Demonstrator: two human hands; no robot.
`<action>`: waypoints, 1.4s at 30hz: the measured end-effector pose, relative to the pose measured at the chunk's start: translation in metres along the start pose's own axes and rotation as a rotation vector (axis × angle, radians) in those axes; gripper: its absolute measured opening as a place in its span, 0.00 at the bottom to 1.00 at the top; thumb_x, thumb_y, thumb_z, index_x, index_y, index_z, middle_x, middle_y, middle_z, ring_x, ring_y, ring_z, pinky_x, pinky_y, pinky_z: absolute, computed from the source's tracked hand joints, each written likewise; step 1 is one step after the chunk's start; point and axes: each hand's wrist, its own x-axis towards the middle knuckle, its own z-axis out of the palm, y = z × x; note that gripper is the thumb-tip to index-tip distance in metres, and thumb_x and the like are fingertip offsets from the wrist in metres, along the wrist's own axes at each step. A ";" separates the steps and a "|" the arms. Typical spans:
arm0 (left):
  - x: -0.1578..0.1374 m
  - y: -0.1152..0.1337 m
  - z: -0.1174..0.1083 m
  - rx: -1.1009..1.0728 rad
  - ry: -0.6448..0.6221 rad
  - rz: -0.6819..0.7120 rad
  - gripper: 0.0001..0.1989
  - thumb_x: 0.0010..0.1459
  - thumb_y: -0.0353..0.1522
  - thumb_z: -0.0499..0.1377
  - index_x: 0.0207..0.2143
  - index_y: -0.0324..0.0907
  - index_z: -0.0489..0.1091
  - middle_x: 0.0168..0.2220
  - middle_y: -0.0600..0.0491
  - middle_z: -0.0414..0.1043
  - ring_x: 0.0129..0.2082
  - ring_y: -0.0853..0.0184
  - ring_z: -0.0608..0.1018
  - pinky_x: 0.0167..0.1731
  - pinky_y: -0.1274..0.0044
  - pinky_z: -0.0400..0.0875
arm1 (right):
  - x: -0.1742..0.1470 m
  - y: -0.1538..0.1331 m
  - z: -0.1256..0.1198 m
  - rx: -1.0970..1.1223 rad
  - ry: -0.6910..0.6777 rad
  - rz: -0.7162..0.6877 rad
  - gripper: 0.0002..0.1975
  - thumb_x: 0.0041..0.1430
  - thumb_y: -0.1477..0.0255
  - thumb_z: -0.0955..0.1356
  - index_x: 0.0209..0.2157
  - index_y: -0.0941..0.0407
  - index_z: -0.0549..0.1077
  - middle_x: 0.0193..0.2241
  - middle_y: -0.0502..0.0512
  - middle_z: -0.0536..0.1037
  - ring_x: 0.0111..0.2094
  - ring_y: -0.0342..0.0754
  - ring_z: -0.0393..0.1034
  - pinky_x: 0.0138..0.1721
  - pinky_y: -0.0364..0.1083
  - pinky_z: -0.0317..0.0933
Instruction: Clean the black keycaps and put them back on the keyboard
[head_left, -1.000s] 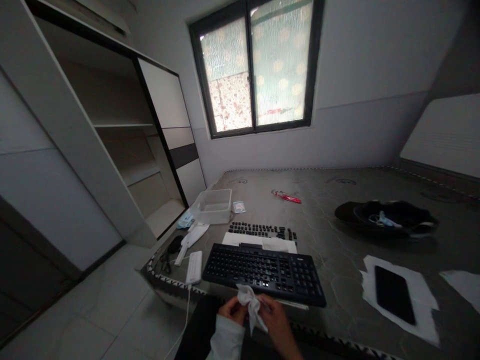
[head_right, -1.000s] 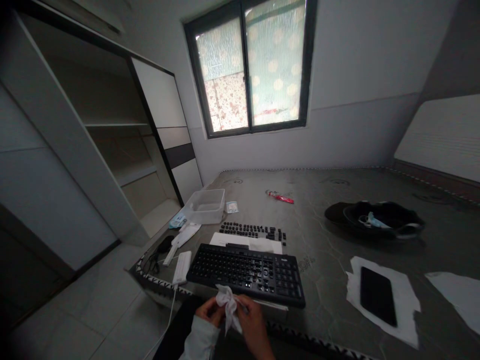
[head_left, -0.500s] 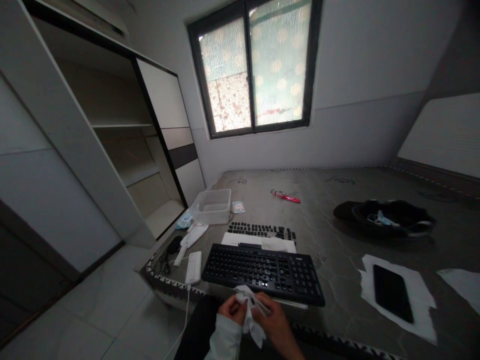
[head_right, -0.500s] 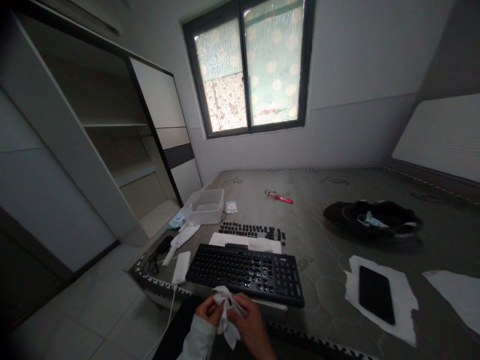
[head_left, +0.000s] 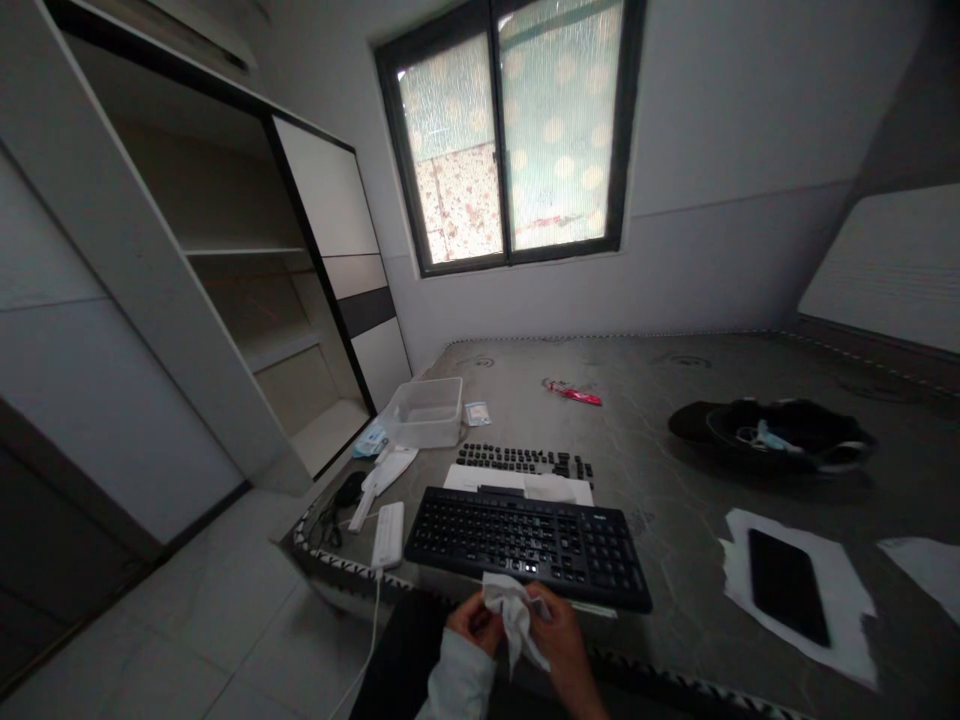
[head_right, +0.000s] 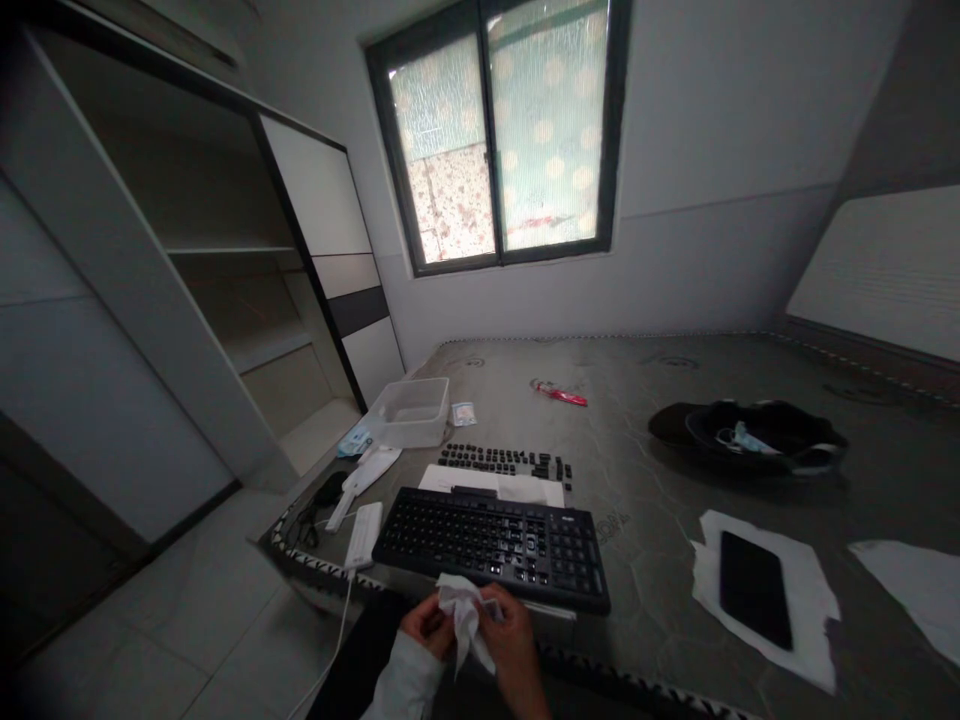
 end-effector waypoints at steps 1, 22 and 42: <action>0.000 0.000 0.001 -0.010 0.019 -0.009 0.28 0.27 0.47 0.74 0.30 0.37 0.80 0.31 0.41 0.83 0.34 0.52 0.83 0.33 0.72 0.78 | 0.000 0.001 0.000 0.018 0.003 0.023 0.26 0.34 0.47 0.75 0.22 0.58 0.78 0.20 0.54 0.76 0.24 0.50 0.68 0.29 0.47 0.64; -0.011 0.024 0.002 0.137 0.199 0.098 0.12 0.31 0.34 0.67 0.23 0.39 0.81 0.24 0.46 0.82 0.27 0.55 0.81 0.29 0.72 0.77 | -0.007 -0.019 -0.001 -0.158 -0.149 -0.083 0.21 0.52 0.52 0.70 0.28 0.58 0.81 0.28 0.55 0.78 0.34 0.52 0.71 0.37 0.46 0.63; -0.010 0.007 0.004 0.123 0.180 0.143 0.15 0.37 0.37 0.70 0.29 0.38 0.80 0.23 0.51 0.80 0.22 0.67 0.76 0.23 0.80 0.69 | -0.007 -0.017 -0.004 -0.103 -0.100 -0.045 0.17 0.50 0.56 0.71 0.32 0.57 0.80 0.30 0.57 0.82 0.34 0.54 0.74 0.38 0.49 0.68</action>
